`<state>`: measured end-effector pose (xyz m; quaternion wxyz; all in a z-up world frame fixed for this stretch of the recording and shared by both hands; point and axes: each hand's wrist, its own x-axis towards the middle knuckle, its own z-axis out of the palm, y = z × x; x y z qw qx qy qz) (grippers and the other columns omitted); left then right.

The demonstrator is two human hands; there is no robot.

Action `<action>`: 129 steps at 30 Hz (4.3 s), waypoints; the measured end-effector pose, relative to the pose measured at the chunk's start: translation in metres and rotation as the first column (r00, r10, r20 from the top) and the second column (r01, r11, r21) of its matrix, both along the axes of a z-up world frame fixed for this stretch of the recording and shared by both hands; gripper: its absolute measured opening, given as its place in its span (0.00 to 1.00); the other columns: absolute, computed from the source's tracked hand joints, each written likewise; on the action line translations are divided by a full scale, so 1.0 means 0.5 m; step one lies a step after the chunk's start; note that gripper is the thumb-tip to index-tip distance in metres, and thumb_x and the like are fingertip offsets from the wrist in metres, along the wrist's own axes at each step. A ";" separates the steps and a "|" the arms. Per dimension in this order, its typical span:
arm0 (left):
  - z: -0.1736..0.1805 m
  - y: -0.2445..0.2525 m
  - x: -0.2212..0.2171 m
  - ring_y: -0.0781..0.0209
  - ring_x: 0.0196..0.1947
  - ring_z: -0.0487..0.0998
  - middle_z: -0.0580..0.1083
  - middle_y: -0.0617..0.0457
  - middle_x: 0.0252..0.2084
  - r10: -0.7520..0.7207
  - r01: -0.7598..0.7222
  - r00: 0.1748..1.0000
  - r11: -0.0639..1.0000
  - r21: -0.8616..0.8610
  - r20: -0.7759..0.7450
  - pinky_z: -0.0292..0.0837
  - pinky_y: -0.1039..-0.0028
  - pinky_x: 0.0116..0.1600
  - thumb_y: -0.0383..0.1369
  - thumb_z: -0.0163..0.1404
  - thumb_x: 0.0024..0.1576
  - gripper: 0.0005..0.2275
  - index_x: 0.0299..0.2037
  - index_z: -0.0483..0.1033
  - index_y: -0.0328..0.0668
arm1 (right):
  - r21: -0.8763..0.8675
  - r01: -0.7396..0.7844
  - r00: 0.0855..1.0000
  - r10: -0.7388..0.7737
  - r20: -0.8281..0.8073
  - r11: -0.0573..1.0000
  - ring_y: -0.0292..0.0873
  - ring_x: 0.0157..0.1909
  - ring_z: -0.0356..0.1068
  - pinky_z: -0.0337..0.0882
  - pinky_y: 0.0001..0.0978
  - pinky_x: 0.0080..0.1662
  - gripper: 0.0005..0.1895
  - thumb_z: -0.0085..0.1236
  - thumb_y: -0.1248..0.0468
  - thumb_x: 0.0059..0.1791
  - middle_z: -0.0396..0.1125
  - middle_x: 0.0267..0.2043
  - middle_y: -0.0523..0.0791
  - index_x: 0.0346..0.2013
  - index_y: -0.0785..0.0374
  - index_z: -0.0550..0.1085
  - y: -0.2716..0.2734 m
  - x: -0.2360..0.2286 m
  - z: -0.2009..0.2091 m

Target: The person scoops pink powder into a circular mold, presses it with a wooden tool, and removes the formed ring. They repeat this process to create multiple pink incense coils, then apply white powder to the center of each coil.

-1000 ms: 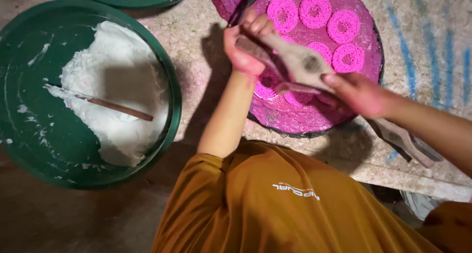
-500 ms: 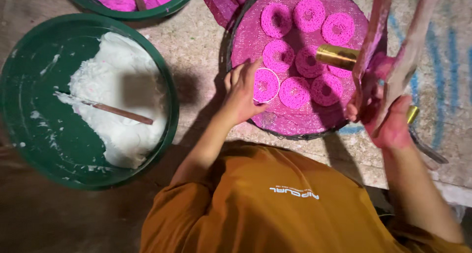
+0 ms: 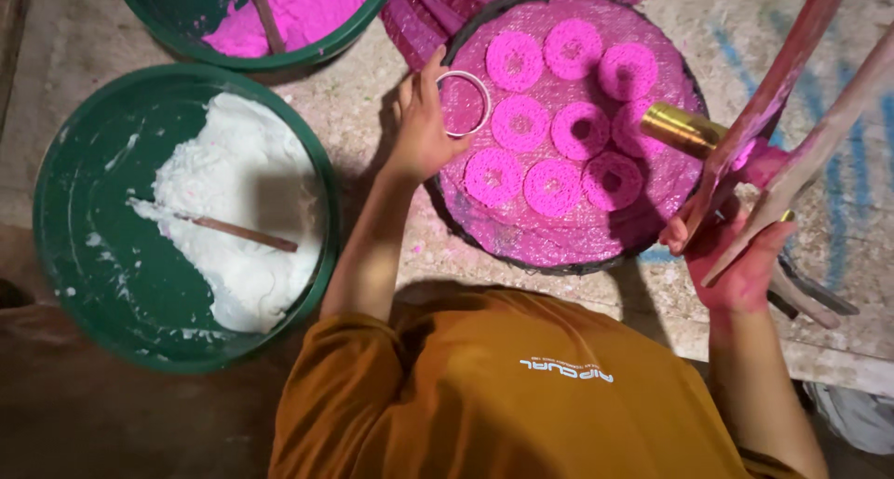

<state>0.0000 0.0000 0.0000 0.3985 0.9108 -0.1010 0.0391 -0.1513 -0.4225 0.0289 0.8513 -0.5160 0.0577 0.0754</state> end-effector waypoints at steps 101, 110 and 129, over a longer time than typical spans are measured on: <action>0.029 -0.073 -0.129 0.42 0.63 0.59 0.63 0.46 0.59 -0.173 0.123 0.968 0.958 0.259 0.180 0.53 0.50 0.67 0.42 0.67 0.43 0.25 0.52 0.79 0.47 | -0.288 -0.008 0.941 0.105 0.323 0.958 0.41 0.28 0.62 0.58 0.32 0.29 0.35 0.42 0.33 0.59 0.61 0.31 0.46 0.45 0.66 0.68 0.120 0.109 0.029; -0.016 -0.084 -0.126 0.51 0.63 0.64 0.71 0.55 0.54 -0.109 0.085 0.973 0.989 0.122 0.206 0.55 0.54 0.67 0.35 0.63 0.51 0.04 0.33 0.81 0.53 | -0.152 0.060 0.971 -0.023 0.239 0.987 0.42 0.29 0.59 0.56 0.34 0.33 0.38 0.38 0.27 0.59 0.59 0.31 0.44 0.43 0.62 0.65 0.042 0.044 -0.047; 0.138 0.003 -0.146 0.61 0.38 0.71 0.78 0.49 0.42 0.176 -0.332 0.938 0.696 -0.636 -0.297 0.70 0.69 0.47 0.26 0.46 0.66 0.07 0.43 0.80 0.39 | -0.270 0.129 0.968 -0.063 0.243 0.954 0.42 0.29 0.57 0.57 0.36 0.33 0.41 0.34 0.27 0.57 0.58 0.34 0.44 0.56 0.62 0.65 0.067 0.020 -0.014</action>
